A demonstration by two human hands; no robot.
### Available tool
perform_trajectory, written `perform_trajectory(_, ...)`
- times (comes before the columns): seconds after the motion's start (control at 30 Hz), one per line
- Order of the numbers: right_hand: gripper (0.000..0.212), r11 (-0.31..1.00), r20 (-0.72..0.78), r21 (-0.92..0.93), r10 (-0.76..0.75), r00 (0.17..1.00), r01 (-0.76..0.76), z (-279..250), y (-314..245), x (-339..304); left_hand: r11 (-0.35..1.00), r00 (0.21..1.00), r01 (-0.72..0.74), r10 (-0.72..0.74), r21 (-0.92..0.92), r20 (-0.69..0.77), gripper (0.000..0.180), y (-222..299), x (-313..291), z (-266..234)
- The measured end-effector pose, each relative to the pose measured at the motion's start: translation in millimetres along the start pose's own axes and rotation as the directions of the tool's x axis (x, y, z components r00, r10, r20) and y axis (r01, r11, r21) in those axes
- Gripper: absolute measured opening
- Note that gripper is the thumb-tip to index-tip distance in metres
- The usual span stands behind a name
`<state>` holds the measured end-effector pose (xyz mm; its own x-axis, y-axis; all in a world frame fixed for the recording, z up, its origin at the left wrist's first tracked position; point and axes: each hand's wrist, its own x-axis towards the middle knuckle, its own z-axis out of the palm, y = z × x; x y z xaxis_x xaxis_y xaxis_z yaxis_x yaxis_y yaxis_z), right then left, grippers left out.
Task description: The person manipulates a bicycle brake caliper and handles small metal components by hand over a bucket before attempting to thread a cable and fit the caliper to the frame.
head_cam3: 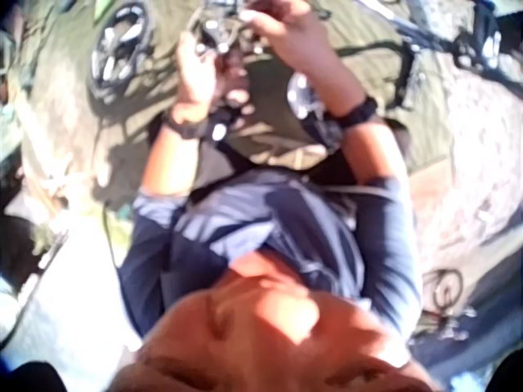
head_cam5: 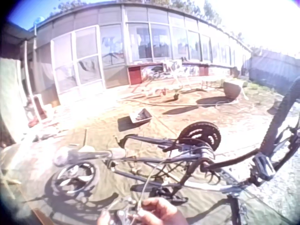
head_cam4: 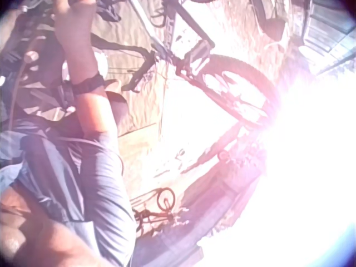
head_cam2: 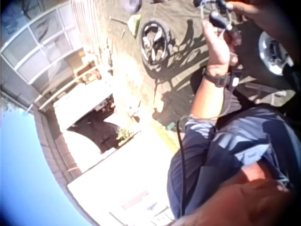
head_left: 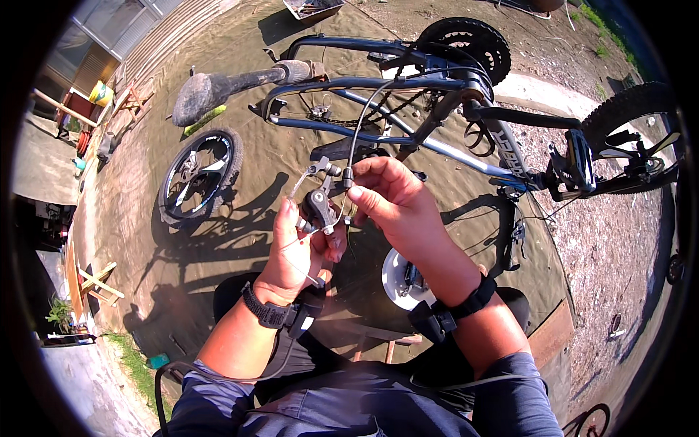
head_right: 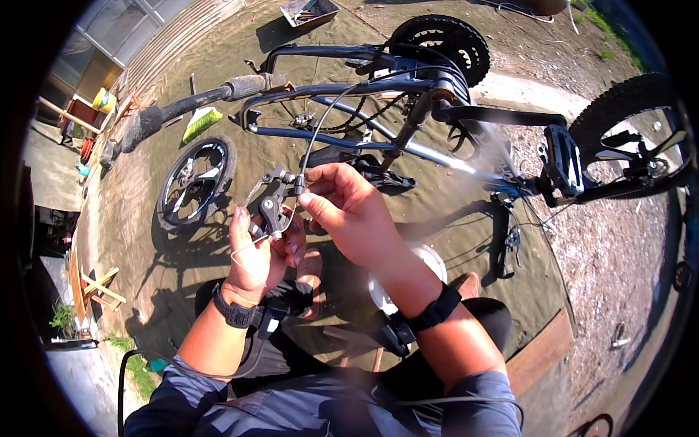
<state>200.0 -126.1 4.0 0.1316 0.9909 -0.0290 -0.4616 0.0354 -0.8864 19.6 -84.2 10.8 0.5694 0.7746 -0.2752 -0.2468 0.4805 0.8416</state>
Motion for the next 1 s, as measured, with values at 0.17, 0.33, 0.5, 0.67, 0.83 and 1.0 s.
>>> perform_trajectory(0.17,0.029,0.999,-0.006,-0.017,-0.029,1.000,0.029,-1,4,1,0.999,1.000,0.013,-0.013,-0.033,-0.003,0.078,-4,0,-6)
perform_trajectory(0.33,0.030,0.997,-0.007,-0.037,-0.065,0.998,0.065,0,5,1,0.998,0.999,0.023,-0.025,-0.050,-0.039,0.078,-4,0,-6)
perform_trajectory(0.5,0.036,0.991,-0.018,-0.092,-0.103,0.994,0.101,2,0,0,0.999,1.000,0.016,-0.017,-0.051,-0.015,0.078,-3,0,-7)
perform_trajectory(0.67,0.040,0.953,0.019,-0.238,-0.188,0.982,0.187,2,-4,-2,0.996,0.998,0.036,-0.033,-0.079,0.047,0.079,-1,0,-6)
perform_trajectory(0.83,0.036,0.854,0.073,-0.387,-0.346,0.935,0.347,2,-5,3,0.994,0.997,0.061,-0.058,-0.085,0.042,0.086,2,-1,-4)
perform_trajectory(1.0,0.034,0.794,0.099,-0.472,-0.384,0.918,0.383,1,-10,3,0.990,0.994,0.084,-0.076,-0.110,0.075,0.096,7,-3,1)
